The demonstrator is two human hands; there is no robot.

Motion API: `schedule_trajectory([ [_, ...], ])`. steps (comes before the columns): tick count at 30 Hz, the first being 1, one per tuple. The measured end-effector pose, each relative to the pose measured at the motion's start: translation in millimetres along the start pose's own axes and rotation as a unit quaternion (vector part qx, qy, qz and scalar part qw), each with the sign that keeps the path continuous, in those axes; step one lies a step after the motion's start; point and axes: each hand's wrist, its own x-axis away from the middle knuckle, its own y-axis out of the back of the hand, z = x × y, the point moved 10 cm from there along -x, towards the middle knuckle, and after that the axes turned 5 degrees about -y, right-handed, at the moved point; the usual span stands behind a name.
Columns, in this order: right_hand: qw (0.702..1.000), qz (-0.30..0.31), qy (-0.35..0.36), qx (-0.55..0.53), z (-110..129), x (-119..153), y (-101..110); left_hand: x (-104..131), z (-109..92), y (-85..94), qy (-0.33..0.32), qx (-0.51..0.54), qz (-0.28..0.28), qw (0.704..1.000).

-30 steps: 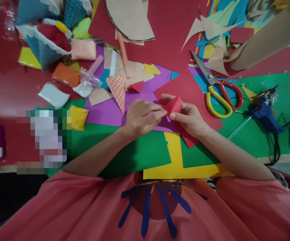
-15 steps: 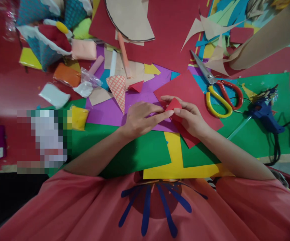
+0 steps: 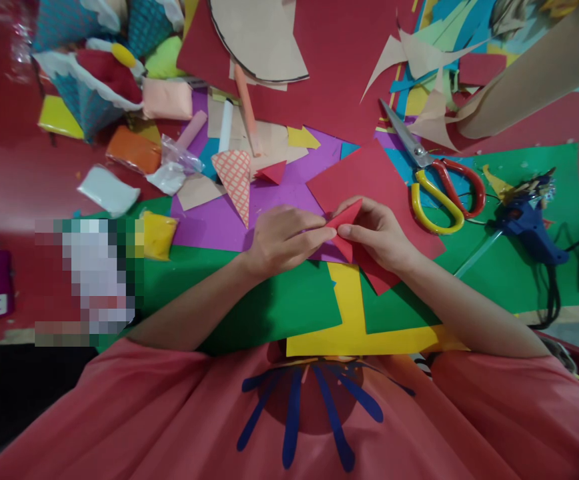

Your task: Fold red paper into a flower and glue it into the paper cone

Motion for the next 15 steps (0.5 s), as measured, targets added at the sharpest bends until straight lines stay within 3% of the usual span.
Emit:
schedule_trajectory([
  [5, 0.999, 0.008, 0.022, 0.034, 2.7, -0.4, 0.1, -0.5, 4.3, -3.2, 0.025, 0.041, -0.002, 0.999],
  [15, 0.996, -0.036, 0.028, 0.071, 5.6, -0.8, 12.6, -0.3, 8.5, -6.3, 0.048, 0.096, 0.012, 0.994],
])
